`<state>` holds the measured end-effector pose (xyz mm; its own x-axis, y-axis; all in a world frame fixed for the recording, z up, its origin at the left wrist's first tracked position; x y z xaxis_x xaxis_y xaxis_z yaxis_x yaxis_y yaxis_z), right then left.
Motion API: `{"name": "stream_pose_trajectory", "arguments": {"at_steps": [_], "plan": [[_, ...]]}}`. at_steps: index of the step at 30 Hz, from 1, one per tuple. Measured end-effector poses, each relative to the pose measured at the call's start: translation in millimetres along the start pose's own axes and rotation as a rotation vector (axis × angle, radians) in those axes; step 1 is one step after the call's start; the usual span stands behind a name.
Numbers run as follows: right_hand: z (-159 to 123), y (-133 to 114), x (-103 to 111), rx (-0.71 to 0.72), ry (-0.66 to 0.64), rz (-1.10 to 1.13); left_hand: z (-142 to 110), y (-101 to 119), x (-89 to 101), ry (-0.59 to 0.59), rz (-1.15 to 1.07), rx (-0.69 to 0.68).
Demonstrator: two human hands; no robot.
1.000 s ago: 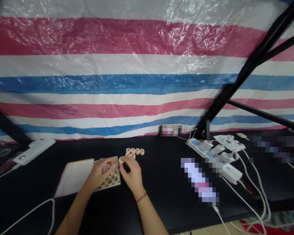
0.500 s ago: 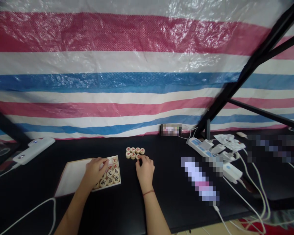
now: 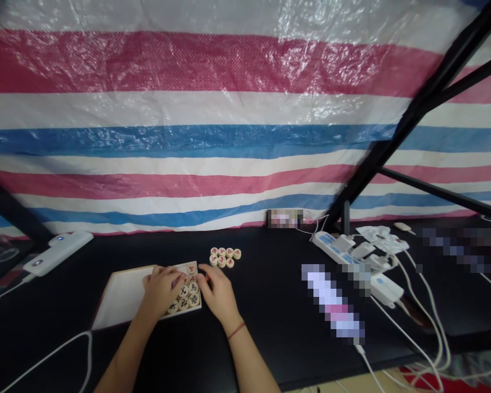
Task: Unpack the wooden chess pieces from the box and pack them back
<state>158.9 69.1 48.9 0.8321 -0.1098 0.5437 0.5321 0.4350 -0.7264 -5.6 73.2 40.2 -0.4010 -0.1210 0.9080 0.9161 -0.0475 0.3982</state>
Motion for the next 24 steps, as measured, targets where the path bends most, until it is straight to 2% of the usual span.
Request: {"name": "stream_pose_trajectory", "arguments": {"at_steps": [3,8,11,15,20,22,24], "plan": [[-1.8,-11.8,-15.1,0.027,-0.126,-0.059,-0.9,1.4,0.6,-0.019,-0.012,-0.013],[-2.1,-9.1,-15.8,0.017,-0.116,-0.079,1.1,-3.4,-0.1,-0.063,-0.116,-0.021],[-2.2,-9.8,-11.6,0.038,-0.06,-0.035,3.2,-2.2,4.7,-0.014,-0.184,-0.047],[-4.2,-16.9,-11.9,0.106,-0.024,0.069,3.4,12.3,12.2,0.07,-0.356,-0.158],[-4.7,-16.6,-11.0,0.113,0.039,0.114,2.8,23.2,9.6,0.06,-0.533,-0.183],[-2.6,-7.2,-1.2,0.057,0.127,0.073,3.1,22.3,8.1,0.054,-0.538,-0.163],[-1.8,9.6,17.2,-0.048,0.281,0.001,3.6,17.6,8.5,0.076,-0.492,-0.127]]}}
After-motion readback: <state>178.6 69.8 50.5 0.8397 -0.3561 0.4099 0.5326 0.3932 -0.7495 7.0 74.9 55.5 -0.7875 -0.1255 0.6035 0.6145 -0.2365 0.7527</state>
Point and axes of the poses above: each hand's wrist, its own z-axis towards the middle knuckle, its own x-axis out of the back of the hand, y = z × x, the point moved 8 cm from there along z, towards the middle knuckle, and after that the axes turned 3 degrees about -z, right-handed, at the moved point
